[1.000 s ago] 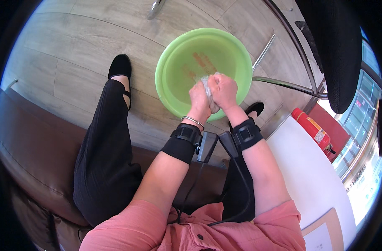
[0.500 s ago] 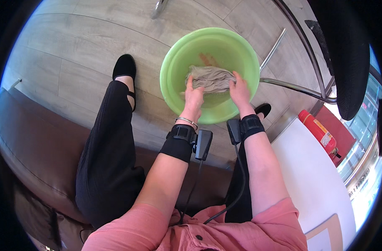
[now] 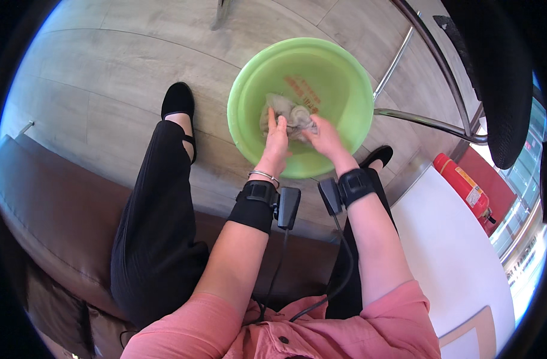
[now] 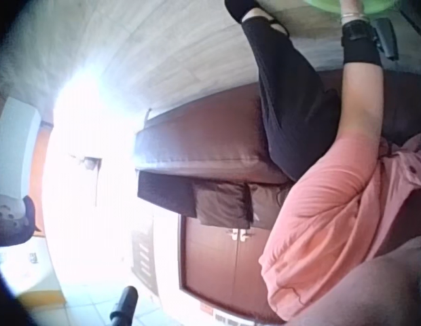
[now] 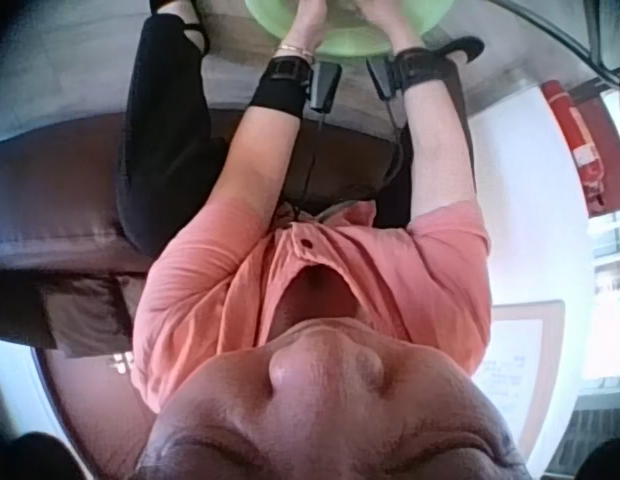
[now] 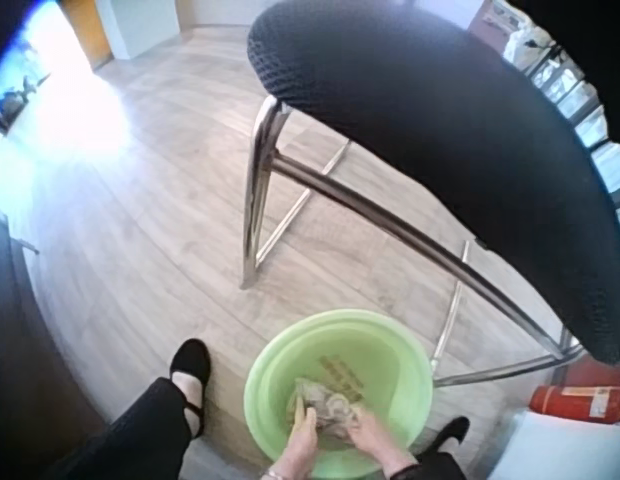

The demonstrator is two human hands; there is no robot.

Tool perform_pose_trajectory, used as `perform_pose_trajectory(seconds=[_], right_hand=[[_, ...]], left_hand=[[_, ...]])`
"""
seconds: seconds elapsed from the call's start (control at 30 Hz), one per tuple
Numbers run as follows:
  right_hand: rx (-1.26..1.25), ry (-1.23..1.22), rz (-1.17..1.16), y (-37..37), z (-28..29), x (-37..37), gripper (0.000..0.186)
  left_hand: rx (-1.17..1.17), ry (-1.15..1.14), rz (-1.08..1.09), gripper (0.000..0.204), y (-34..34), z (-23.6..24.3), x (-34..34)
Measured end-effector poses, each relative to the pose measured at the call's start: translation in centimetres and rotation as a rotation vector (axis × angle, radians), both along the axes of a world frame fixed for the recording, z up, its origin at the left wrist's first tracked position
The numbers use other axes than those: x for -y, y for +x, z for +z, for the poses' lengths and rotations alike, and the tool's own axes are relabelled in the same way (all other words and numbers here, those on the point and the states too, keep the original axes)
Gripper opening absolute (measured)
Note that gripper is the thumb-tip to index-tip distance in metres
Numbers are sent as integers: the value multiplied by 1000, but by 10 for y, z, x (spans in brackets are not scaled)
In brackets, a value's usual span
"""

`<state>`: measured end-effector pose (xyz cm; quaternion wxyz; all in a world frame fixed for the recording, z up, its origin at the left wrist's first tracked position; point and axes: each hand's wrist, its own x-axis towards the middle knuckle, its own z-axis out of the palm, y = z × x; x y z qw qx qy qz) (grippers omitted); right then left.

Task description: Wringing out a wet cloth into a green bucket while seated on a couch.

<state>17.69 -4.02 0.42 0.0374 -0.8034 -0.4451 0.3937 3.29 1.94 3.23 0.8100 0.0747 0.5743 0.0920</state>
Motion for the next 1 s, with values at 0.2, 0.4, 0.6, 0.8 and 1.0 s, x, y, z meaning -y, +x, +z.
perform_pose_trajectory(seconds=[0.2, 0.4, 0.6, 0.8, 1.0], right_hand=[[-340, 0, -4, -23, 114, -34, 37], [-484, -103, 25, -25, 137, -46, 35], [-514, -20, -110, -43, 123, -52, 34], [-10, 175, 48, -44, 95, -41, 38], [307, 135, 45, -30, 67, -44, 44]], left_hand=[[337, -54, 356, 64, 1, -2, 0], [420, -152, 516, 54, 19, 15, -5], [408, -159, 460, 33, 17, -32, 14], [283, -259, 556, 26, 26, -12, 14], [-130, -91, 239, 26, 30, -5, 13]])
